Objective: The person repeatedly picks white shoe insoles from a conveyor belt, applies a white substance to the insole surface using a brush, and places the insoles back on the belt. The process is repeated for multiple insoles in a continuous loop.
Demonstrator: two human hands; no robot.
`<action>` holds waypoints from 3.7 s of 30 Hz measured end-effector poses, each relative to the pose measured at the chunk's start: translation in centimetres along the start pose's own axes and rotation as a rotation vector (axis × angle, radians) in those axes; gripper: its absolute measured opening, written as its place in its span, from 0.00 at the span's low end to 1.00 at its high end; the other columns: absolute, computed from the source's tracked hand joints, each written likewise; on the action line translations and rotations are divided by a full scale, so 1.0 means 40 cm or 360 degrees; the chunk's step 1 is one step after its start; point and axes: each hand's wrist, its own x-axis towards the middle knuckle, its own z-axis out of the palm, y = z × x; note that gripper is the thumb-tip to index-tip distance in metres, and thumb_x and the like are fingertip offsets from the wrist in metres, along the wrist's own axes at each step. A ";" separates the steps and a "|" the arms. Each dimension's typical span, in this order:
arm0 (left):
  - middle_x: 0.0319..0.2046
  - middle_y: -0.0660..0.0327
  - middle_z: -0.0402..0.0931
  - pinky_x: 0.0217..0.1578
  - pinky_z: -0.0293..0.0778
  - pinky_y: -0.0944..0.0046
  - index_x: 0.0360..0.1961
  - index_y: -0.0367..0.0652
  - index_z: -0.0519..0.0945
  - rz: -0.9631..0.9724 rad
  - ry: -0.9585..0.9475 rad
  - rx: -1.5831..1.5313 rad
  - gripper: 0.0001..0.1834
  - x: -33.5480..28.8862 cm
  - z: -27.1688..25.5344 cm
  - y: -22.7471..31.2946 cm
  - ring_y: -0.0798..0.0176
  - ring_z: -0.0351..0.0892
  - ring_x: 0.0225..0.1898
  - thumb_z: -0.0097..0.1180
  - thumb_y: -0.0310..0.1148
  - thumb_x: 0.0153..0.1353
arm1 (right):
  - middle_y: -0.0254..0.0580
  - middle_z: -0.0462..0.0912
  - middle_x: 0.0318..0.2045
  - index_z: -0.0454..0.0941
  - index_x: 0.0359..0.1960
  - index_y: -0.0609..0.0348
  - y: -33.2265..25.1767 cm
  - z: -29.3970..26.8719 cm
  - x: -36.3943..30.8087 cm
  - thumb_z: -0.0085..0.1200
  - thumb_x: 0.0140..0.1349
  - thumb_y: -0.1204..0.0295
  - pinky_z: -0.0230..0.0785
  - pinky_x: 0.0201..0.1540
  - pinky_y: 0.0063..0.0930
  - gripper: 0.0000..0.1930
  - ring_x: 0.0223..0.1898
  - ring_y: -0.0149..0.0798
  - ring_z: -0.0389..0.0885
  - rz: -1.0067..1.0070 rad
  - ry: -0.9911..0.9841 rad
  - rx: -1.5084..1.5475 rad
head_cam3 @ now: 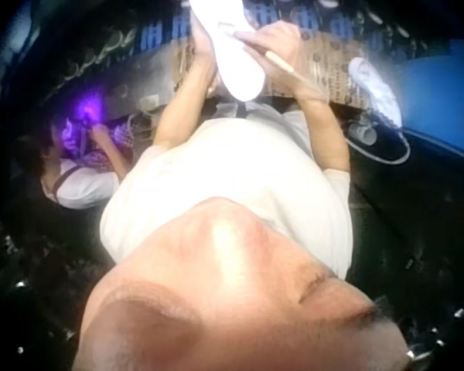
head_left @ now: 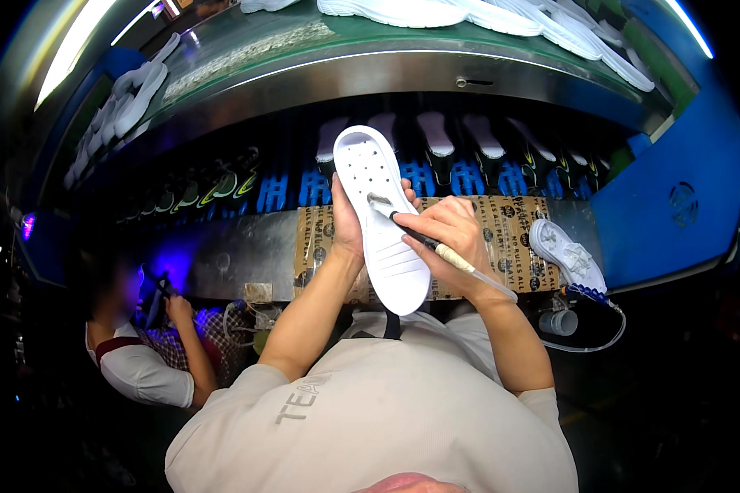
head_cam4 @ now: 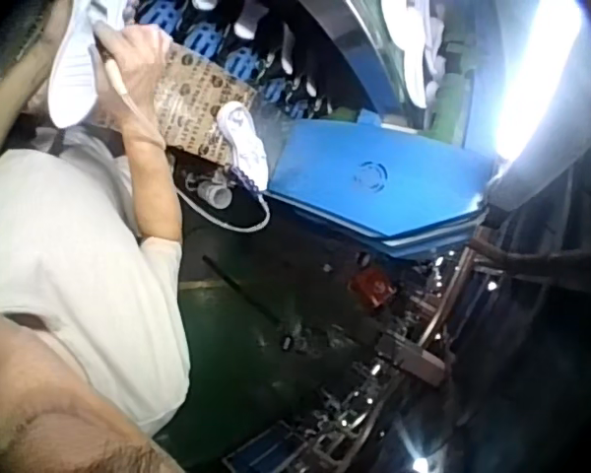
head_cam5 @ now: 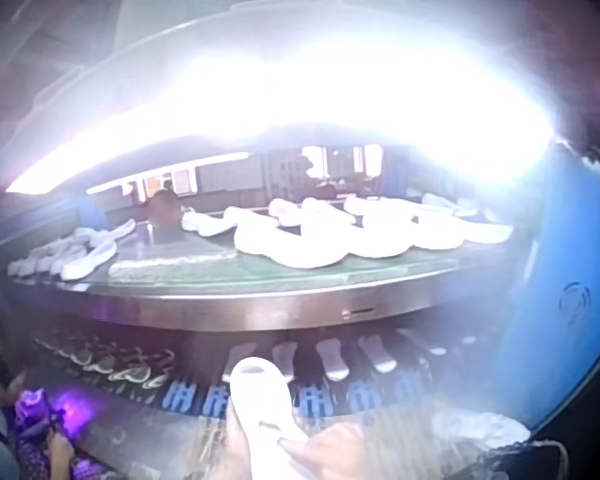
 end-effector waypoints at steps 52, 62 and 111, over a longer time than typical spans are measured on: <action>0.63 0.41 0.77 0.61 0.72 0.48 0.64 0.44 0.83 -0.1143 -0.0277 0.3079 0.52 0.093 0.149 0.224 0.39 0.78 0.64 0.30 0.79 0.68 | 0.32 0.83 0.30 0.91 0.45 0.46 0.019 -0.166 0.039 0.72 0.56 0.73 0.71 0.44 0.33 0.13 0.34 0.36 0.77 0.0039 -0.0687 0.0231; 0.59 0.37 0.79 0.60 0.76 0.49 0.63 0.42 0.83 -0.1033 -0.0078 0.2925 0.50 0.058 0.093 0.263 0.38 0.81 0.61 0.32 0.77 0.70 | 0.33 0.81 0.28 0.91 0.45 0.49 0.025 -0.182 0.067 0.73 0.55 0.71 0.67 0.42 0.34 0.15 0.34 0.37 0.77 -0.0049 -0.0763 -0.0100; 0.58 0.40 0.79 0.58 0.82 0.44 0.68 0.34 0.71 -0.0119 0.0568 0.0069 0.42 -0.139 -0.169 0.040 0.43 0.84 0.55 0.23 0.60 0.75 | 0.32 0.86 0.39 0.86 0.47 0.60 0.100 0.023 -0.112 0.62 0.63 0.78 0.71 0.41 0.17 0.11 0.36 0.24 0.79 0.1144 0.0298 0.1220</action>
